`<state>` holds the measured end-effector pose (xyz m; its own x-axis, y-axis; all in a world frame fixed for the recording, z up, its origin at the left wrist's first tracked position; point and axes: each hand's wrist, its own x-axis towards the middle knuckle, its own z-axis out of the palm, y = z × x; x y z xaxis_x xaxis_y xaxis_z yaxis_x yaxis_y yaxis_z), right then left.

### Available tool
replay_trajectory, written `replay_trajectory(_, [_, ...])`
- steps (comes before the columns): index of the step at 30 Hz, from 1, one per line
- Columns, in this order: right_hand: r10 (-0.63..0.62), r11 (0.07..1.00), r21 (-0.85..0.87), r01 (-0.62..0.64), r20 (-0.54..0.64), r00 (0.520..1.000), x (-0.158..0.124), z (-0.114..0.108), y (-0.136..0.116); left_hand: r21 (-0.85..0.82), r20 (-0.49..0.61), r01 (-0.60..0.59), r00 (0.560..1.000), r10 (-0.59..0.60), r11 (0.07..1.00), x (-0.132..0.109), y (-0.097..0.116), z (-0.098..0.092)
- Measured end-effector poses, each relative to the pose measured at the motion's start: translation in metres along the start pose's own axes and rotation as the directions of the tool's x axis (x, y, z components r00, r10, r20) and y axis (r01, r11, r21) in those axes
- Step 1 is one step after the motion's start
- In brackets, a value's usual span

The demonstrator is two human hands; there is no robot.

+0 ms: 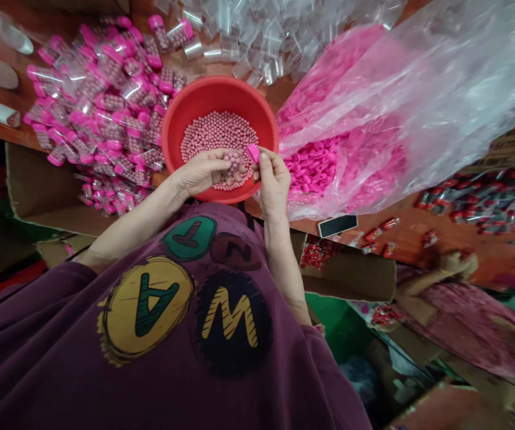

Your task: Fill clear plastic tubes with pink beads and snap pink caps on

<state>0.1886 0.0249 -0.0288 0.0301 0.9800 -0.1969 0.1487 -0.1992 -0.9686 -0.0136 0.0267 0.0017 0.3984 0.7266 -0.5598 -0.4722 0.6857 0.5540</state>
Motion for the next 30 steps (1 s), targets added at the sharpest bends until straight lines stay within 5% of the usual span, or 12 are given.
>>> replay_trajectory(8, [-0.177,0.962,-0.188,0.197,0.119,0.977,-0.003,-0.001,-0.029,0.017,0.023,0.025,0.999,-0.025,1.000,0.001,-0.004,-0.003])
replay_trajectory(21, [-0.240,0.898,-0.287,0.333,0.313,0.919,0.004,-0.010,-0.021,0.107,-0.042,0.084,0.996,-0.080,0.991,0.007,-0.002,-0.011])
replay_trajectory(30, [-0.292,0.701,-0.503,0.506,0.445,0.847,0.005,-0.027,-0.032,0.100,-0.047,0.093,0.995,-0.088,0.991,0.011,-0.004,-0.013])
